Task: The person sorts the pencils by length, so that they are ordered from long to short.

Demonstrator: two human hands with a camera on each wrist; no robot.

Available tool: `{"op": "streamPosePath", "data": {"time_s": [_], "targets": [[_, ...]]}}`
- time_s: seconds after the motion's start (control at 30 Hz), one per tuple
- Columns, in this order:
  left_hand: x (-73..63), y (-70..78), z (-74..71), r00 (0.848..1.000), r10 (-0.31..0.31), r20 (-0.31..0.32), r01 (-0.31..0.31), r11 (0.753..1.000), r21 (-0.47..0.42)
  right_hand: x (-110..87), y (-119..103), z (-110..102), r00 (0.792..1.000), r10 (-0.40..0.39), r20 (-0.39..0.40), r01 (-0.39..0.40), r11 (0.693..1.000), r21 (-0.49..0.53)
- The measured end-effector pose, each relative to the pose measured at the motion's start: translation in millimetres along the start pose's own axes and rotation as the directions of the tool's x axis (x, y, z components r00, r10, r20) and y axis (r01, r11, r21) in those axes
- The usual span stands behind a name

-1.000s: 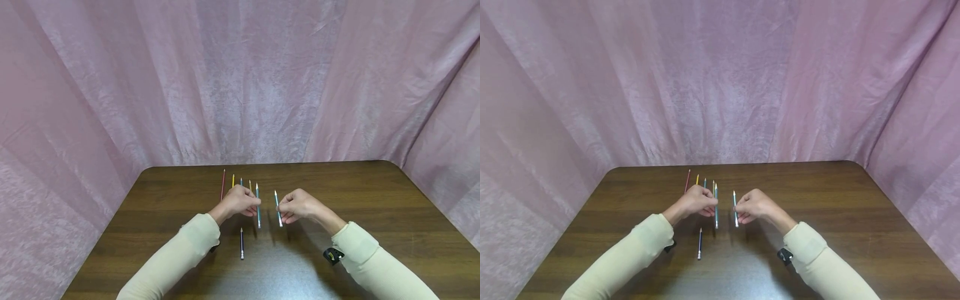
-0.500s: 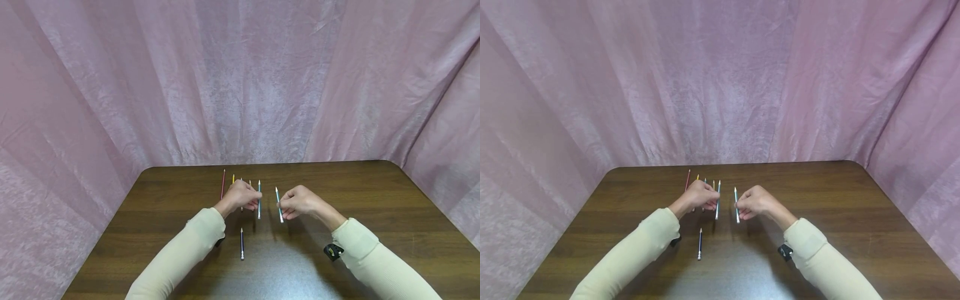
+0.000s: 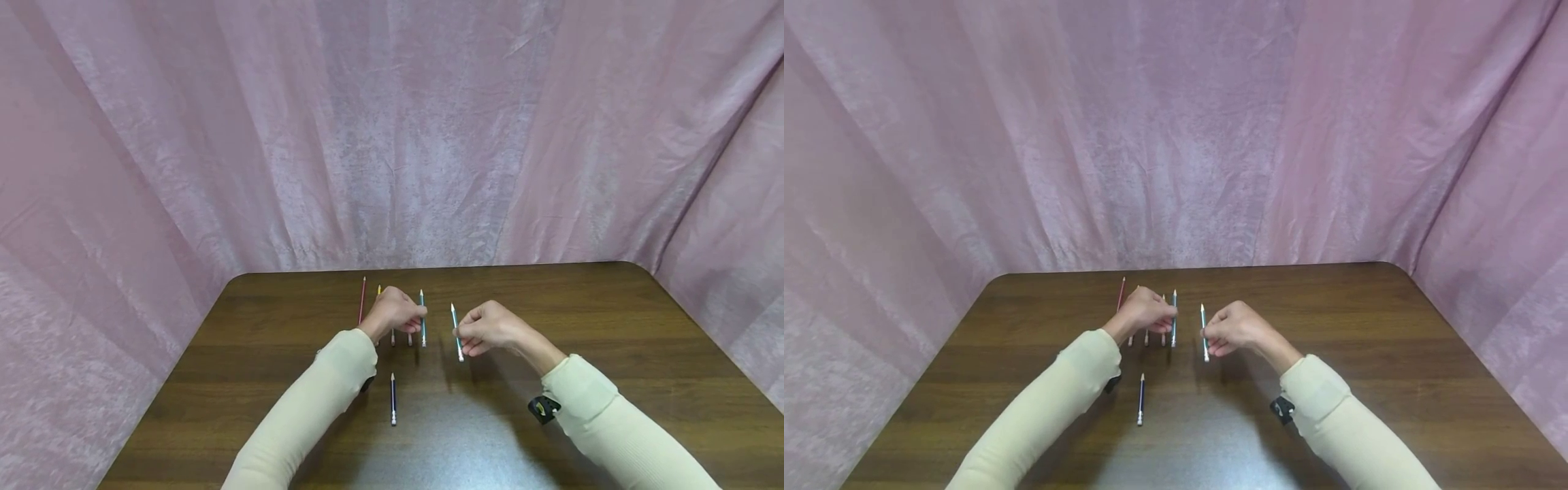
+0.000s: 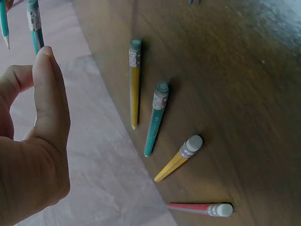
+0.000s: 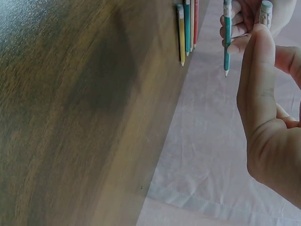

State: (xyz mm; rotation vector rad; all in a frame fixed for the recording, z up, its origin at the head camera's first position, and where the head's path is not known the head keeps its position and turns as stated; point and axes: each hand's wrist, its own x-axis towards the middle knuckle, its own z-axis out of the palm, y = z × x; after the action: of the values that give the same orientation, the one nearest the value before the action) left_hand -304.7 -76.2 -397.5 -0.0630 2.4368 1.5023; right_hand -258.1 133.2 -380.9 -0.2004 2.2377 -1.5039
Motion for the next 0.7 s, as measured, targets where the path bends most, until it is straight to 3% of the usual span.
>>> {"op": "streamPosePath", "data": {"time_s": [0.23,0.7], "targets": [[10.1,1.3,5.7,0.999,-0.033,-0.015,0.033,0.999,0.02,0.6,-1,-1,1.0,0.009,-0.004,-0.009,1.0,-0.003],[30.3,-0.9,16.1,0.992,-0.102,-0.078,0.112,0.984,0.14,1.7,6,-1,1.0,0.01,-0.002,-0.009,1.0,0.027]]}}
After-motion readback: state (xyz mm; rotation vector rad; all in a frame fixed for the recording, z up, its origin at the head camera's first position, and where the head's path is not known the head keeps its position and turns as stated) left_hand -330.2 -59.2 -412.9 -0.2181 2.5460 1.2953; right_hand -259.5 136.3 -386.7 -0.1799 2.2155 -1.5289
